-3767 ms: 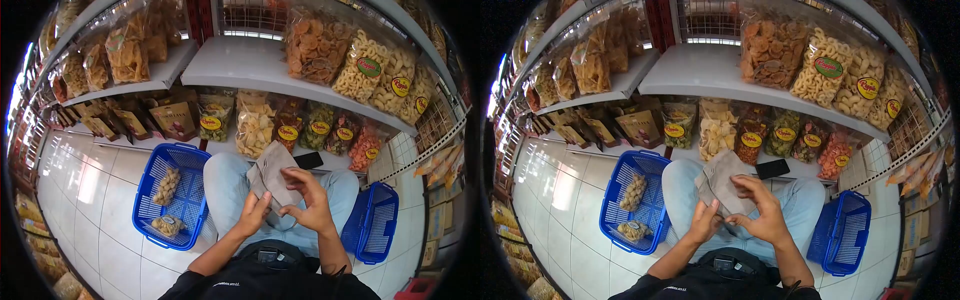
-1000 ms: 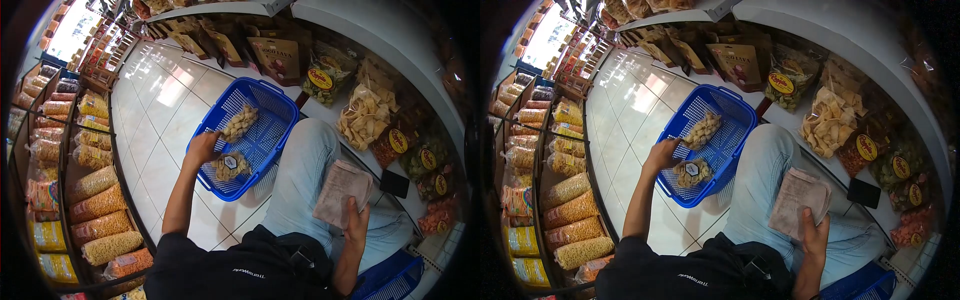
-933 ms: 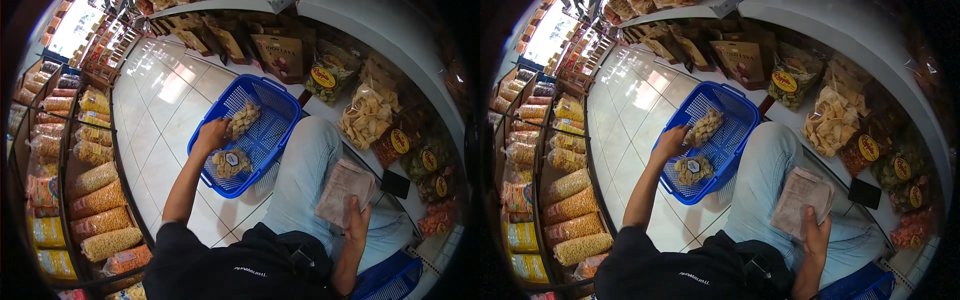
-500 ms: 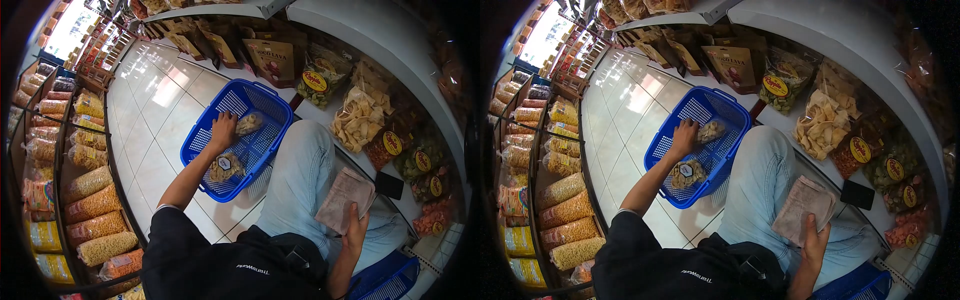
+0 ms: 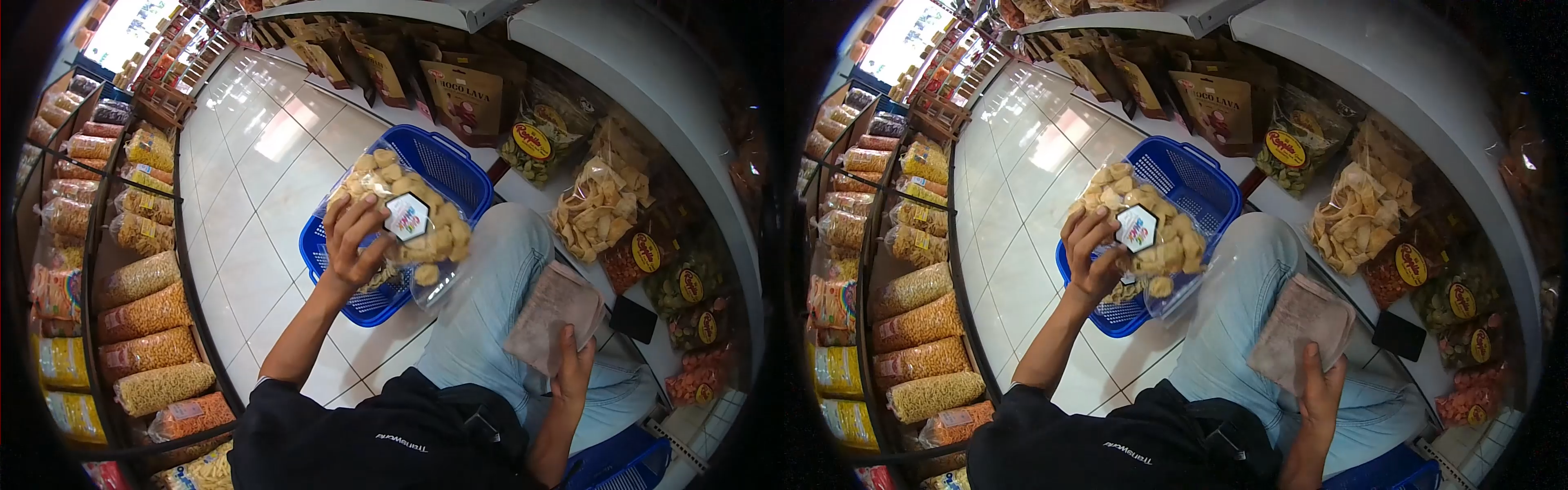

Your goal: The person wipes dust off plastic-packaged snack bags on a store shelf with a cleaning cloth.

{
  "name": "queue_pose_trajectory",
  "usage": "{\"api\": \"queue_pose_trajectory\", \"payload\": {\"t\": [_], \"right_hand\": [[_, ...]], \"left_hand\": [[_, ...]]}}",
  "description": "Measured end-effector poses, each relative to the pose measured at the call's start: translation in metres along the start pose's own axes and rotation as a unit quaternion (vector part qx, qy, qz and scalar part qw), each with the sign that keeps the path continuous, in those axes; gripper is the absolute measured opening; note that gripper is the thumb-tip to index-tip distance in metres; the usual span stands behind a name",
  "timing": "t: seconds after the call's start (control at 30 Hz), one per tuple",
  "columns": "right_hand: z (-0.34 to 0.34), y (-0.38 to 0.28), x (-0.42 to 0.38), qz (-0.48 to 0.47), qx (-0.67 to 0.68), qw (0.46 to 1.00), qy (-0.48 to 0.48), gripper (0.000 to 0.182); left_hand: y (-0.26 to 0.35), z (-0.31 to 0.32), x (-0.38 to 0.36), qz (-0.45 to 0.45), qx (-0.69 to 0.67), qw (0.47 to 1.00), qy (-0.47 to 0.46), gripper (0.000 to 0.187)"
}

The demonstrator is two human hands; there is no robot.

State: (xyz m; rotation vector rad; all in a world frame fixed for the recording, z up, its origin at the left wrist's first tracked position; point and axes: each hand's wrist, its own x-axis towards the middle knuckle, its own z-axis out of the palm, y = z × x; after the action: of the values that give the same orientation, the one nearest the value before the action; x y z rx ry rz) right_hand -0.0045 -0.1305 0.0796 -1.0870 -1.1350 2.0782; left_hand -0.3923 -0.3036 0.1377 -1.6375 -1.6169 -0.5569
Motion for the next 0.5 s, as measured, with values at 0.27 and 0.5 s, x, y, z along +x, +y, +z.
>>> {"api": "queue_pose_trajectory", "payload": {"t": [0.27,0.5], "right_hand": [[0.001,0.012,-0.001,-0.028,-0.121,0.975,-0.184,0.071],[0.010,-0.019,-0.046,-0.114,-0.250,0.961,0.038,0.061]], "left_hand": [[0.090,0.013,0.031,-0.013,-0.121,0.987,0.101,0.027],[0.146,0.036,0.035,-0.059,-0.156,0.979,0.116,0.040]]}}
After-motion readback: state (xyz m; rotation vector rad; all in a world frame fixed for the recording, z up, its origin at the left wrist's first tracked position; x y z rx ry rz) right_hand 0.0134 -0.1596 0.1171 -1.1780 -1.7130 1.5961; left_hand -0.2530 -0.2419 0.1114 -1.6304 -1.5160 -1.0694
